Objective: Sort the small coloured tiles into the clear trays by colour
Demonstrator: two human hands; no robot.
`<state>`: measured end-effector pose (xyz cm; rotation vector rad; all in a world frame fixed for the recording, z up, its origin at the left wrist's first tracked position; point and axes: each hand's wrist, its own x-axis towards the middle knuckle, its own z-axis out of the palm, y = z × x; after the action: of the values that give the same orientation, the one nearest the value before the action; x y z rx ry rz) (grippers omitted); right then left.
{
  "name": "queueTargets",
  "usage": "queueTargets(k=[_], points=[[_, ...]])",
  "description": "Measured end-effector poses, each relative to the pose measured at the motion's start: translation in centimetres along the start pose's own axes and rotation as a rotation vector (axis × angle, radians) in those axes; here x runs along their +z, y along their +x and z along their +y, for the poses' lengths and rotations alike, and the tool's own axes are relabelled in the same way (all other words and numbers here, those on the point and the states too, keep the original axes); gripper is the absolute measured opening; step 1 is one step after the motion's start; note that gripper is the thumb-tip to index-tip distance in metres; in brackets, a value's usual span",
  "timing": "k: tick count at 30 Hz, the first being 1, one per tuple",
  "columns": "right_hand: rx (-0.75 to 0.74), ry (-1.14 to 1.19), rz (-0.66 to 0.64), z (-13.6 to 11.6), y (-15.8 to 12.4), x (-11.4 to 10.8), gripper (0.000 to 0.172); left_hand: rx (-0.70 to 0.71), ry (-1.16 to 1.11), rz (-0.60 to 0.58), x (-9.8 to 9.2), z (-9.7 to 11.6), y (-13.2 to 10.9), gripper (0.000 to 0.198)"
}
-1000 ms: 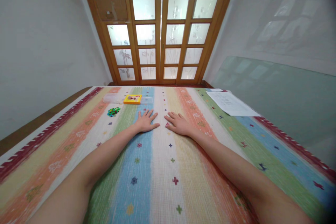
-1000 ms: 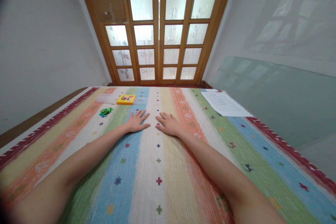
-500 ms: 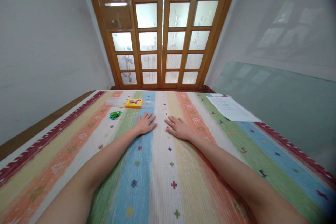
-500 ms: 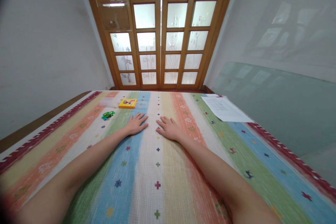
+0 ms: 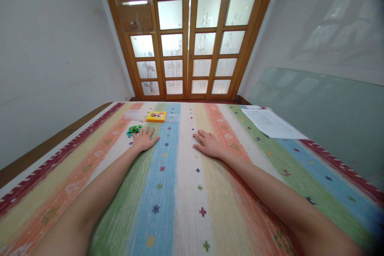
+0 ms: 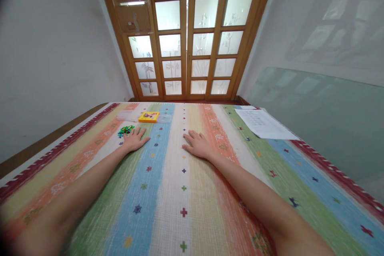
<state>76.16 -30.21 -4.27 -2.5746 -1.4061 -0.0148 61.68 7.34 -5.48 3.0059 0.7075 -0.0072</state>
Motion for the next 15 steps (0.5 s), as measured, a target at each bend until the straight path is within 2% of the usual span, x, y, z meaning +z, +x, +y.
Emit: queueTargets(k=[5, 15], points=[[0.069, -0.028, -0.026, 0.65, 0.79, 0.71, 0.075, -0.002, 0.010, -0.026, -0.04, 0.21, 0.18, 0.089], [0.040, -0.042, -0.048, 0.72, 0.34, 0.64, 0.078, 0.010, 0.003, -0.002, 0.10, 0.20, -0.19, 0.087]])
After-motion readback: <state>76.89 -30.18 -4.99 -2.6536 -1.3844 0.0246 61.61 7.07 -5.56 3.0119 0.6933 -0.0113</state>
